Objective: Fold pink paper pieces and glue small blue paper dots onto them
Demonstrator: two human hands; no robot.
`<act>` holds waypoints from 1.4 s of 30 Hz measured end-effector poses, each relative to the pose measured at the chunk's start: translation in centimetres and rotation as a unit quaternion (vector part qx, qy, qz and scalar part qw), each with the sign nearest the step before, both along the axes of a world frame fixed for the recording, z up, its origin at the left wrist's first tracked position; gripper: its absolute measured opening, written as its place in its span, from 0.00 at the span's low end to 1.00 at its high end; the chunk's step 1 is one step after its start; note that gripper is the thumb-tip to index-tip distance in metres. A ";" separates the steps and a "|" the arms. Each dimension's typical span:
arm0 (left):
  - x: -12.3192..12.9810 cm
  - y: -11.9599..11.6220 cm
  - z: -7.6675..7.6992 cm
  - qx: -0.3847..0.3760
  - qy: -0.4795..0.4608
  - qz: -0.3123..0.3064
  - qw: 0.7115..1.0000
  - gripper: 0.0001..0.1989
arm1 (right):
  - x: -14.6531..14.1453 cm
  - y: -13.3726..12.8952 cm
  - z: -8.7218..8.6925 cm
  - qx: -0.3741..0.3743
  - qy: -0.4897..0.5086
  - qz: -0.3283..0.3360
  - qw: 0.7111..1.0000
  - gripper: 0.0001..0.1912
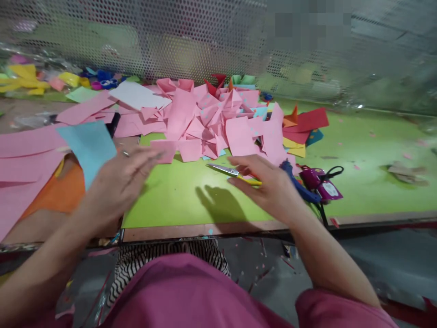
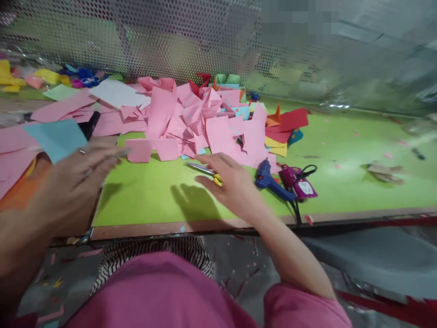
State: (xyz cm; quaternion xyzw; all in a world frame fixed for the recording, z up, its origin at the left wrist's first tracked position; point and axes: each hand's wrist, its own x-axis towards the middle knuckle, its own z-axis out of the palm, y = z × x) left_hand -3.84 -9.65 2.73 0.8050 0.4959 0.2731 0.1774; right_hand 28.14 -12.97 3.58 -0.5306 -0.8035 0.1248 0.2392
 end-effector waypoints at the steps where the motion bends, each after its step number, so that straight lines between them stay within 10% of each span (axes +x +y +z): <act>1: 1.0 -0.1 -0.3 -0.073 -0.047 -0.048 0.995 0.25 | -1.4 0.0 -0.2 -0.018 0.055 0.033 0.998 0.22; 5: 3.6 -0.1 -1.5 -0.263 -0.190 -0.110 0.940 0.25 | -5.3 1.1 -1.8 -0.156 0.279 0.087 0.943 0.25; 10: 3.8 0.2 -1.8 -0.300 -0.213 -0.107 0.924 0.24 | -5.8 2.3 -2.3 -0.201 0.355 0.049 0.912 0.17; 15: 3.0 -0.2 -2.1 -0.161 -0.169 -0.032 0.972 0.24 | -4.8 1.0 -2.5 0.107 0.071 0.033 0.991 0.09; 18: 3.0 -1.3 -3.5 -0.065 -0.052 -0.097 0.992 0.18 | -4.6 -0.4 -3.7 0.236 -0.165 0.100 0.952 0.11; 26: 4.0 -3.4 -6.5 0.033 0.079 -0.211 0.974 0.19 | -4.3 -1.4 -6.1 0.140 -0.183 0.168 0.958 0.10; 31: 3.5 -3.0 -4.6 -0.175 -0.032 -0.076 0.981 0.21 | -3.7 -1.1 -4.7 0.238 -0.147 0.115 0.953 0.09; 35: 4.1 -2.2 -3.4 -0.399 -0.227 -0.052 0.887 0.22 | -4.6 -1.4 -3.3 0.222 -0.102 0.194 0.950 0.11; 42: 4.3 -1.8 -3.3 -0.452 -0.290 -0.042 0.843 0.18 | -6.4 -0.6 -3.2 0.092 0.027 0.183 0.978 0.07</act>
